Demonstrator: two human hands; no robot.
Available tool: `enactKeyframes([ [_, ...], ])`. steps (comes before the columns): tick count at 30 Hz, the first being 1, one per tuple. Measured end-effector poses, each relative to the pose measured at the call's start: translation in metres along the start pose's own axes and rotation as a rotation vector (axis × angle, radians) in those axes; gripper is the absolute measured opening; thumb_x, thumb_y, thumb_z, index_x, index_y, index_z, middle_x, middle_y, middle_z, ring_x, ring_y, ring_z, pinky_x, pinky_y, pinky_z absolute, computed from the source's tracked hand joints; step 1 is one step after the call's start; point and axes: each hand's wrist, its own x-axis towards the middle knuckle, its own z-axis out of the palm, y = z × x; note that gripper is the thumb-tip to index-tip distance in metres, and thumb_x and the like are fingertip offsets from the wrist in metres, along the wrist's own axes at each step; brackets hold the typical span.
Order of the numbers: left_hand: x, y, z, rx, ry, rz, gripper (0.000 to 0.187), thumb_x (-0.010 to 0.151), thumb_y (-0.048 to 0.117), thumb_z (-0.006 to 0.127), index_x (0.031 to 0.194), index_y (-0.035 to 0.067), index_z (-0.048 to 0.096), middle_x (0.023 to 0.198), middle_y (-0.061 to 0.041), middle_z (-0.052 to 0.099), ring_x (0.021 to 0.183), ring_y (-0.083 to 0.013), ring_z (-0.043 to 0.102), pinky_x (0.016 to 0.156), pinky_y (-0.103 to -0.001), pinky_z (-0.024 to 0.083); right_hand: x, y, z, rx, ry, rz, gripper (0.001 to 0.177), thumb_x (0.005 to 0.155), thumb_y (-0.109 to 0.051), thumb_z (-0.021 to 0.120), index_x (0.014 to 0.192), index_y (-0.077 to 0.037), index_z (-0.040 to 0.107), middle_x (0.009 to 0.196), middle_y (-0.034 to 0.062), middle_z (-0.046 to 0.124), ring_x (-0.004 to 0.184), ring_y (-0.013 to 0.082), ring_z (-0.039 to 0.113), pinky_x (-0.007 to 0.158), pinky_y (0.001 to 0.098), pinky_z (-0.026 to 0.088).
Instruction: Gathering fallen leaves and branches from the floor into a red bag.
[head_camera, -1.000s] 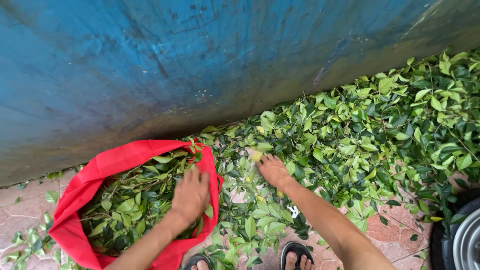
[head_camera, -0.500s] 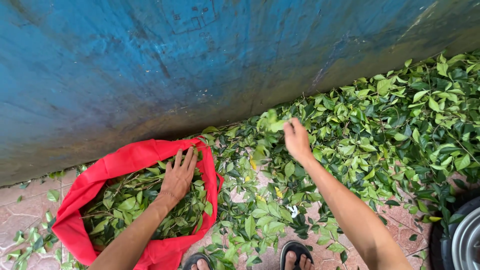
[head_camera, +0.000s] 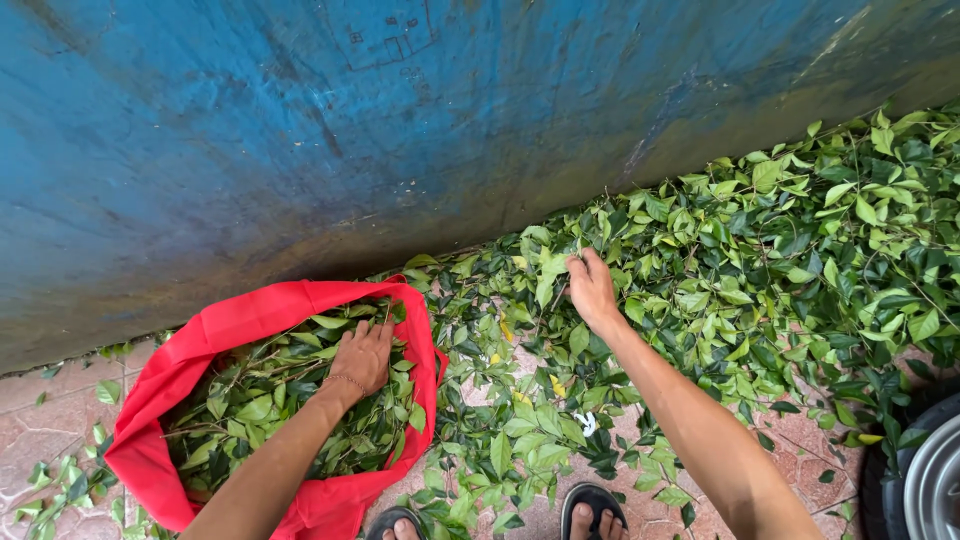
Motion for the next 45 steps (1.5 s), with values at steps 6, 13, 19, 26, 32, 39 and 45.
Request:
enactKeyframes([
  [6,-0.001,-0.001,0.001,-0.089,-0.066,-0.042,0.063,0.077,0.018,0.070,0.134,0.001,0.050,0.126,-0.013,0.062,0.122,-0.0344,0.054,0.095,-0.047,0.046,0.003,0.009,0.004,-0.079,0.010,0.056,0.057,0.099,-0.027,0.050,0.146,0.007,0.047,0.097,0.0097,0.061,0.080,0.0164,0.058,0.070,0.0352,0.057],
  [13,0.000,0.000,0.005,-0.073,-0.063,-0.043,0.065,0.076,0.019,0.071,0.135,0.001,0.051,0.127,-0.013,0.062,0.122,-0.0342,0.054,0.095,-0.047,0.046,-0.003,-0.004,0.012,-0.069,0.026,0.043,0.063,0.096,-0.026,0.052,0.147,0.008,0.041,0.093,0.0041,0.065,0.070,0.0148,0.058,0.063,0.0323,0.054],
  [19,-0.001,0.001,-0.002,-0.083,-0.063,-0.045,0.063,0.076,0.019,0.070,0.133,0.001,0.052,0.127,-0.014,0.062,0.123,-0.0343,0.053,0.096,-0.048,0.046,-0.003,0.001,0.012,-0.093,-0.007,0.034,0.047,0.098,-0.026,0.050,0.129,0.009,0.060,0.079,0.0045,0.054,0.069,0.0146,0.055,0.061,0.0324,0.053],
  [26,-0.002,0.001,-0.002,-0.090,-0.039,-0.042,0.062,0.076,0.018,0.070,0.132,0.000,0.052,0.125,-0.014,0.062,0.122,-0.0345,0.053,0.096,-0.048,0.046,-0.006,-0.006,0.015,-0.075,0.010,0.037,0.033,0.097,-0.025,0.050,0.118,-0.002,0.059,0.074,-0.0001,0.053,0.066,0.0148,0.054,0.060,0.0336,0.051],
  [32,-0.002,0.001,-0.004,-0.088,-0.086,-0.049,0.061,0.079,0.019,0.069,0.134,0.000,0.052,0.127,-0.014,0.061,0.124,-0.0341,0.053,0.097,-0.048,0.046,-0.001,0.004,0.020,-0.049,-0.014,0.022,0.035,0.098,-0.025,0.051,0.114,0.005,0.062,0.074,0.0015,0.047,0.070,0.0151,0.052,0.062,0.0341,0.055],
  [39,-0.001,0.000,-0.002,-0.095,-0.096,-0.055,0.061,0.078,0.018,0.069,0.134,0.000,0.052,0.127,-0.015,0.061,0.125,-0.0353,0.051,0.098,-0.048,0.045,-0.002,0.004,0.032,-0.019,-0.018,0.007,0.056,0.096,-0.024,0.051,0.140,0.008,0.042,0.098,-0.0089,0.054,0.077,0.0159,0.062,0.066,0.0345,0.058],
  [45,-0.003,0.000,0.000,-0.101,-0.091,-0.062,0.057,0.080,0.016,0.067,0.133,0.002,0.054,0.128,-0.014,0.061,0.124,-0.0342,0.052,0.098,-0.047,0.045,-0.012,-0.008,0.042,-0.059,-0.062,0.039,0.040,0.099,-0.025,0.050,0.121,0.007,0.059,0.072,0.0029,0.047,0.065,0.0164,0.053,0.060,0.0353,0.054],
])
